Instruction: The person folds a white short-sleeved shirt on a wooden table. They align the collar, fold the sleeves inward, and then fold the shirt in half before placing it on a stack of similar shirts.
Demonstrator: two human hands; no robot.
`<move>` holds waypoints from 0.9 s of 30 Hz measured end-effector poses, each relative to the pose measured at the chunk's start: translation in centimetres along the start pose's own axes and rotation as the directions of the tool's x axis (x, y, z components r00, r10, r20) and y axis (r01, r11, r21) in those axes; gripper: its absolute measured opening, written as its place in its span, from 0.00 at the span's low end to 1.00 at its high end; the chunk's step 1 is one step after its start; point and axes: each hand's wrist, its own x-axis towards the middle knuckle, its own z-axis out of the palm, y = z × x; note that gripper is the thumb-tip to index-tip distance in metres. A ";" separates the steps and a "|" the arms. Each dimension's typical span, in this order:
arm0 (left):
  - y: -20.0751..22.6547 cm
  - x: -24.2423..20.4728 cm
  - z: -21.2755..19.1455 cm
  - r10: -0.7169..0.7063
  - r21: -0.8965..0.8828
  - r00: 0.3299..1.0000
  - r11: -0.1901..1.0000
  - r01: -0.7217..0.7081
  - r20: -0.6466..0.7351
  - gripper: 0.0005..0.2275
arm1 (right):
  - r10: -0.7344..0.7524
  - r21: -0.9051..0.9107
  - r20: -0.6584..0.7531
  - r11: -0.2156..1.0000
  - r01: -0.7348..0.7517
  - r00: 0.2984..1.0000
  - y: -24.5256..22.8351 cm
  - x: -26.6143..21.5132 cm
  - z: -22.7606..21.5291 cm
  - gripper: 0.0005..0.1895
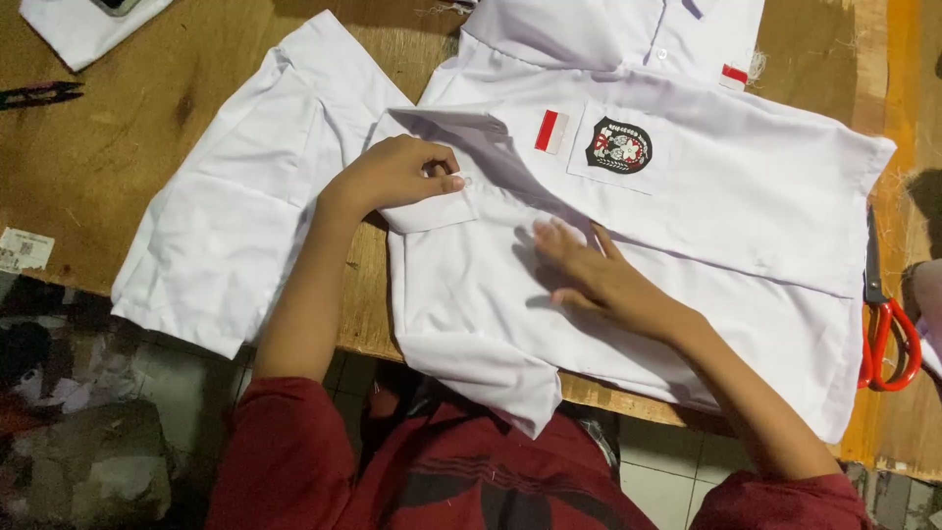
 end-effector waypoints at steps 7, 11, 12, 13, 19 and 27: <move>-0.2 0.2 0.0 -0.025 -0.003 1.000 1.000 0.025 0.020 0.13 | 0.122 0.636 -0.177 0.772 0.019 0.977 -0.2 0.1 -1.4 0.22; 0.1 -0.1 -0.1 -0.005 -0.030 1.000 1.000 0.005 -0.004 0.13 | 0.113 0.400 -0.026 0.912 -0.093 0.993 -1.6 1.1 -1.5 0.09; 0.1 -0.2 -0.2 0.003 -0.046 1.000 0.999 -0.004 -0.007 0.12 | 0.154 0.535 0.074 0.828 -0.169 0.985 -1.3 1.0 -1.1 0.15; 0.1 -0.2 -0.2 0.002 -0.047 1.000 0.999 -0.003 -0.012 0.12 | 0.150 0.533 0.076 0.830 -0.167 0.986 -1.1 1.5 -1.7 0.15; 0.5 -0.3 -0.1 0.027 -0.102 1.000 0.994 -0.028 -0.016 0.12 | 0.458 0.351 -0.177 0.856 -0.379 0.871 1.7 5.9 -2.9 0.09; 0.0 0.3 0.6 -0.007 -0.113 1.000 0.994 0.005 -0.019 0.16 | 0.454 0.234 -0.379 0.890 -0.391 0.806 3.8 13.4 -3.3 0.16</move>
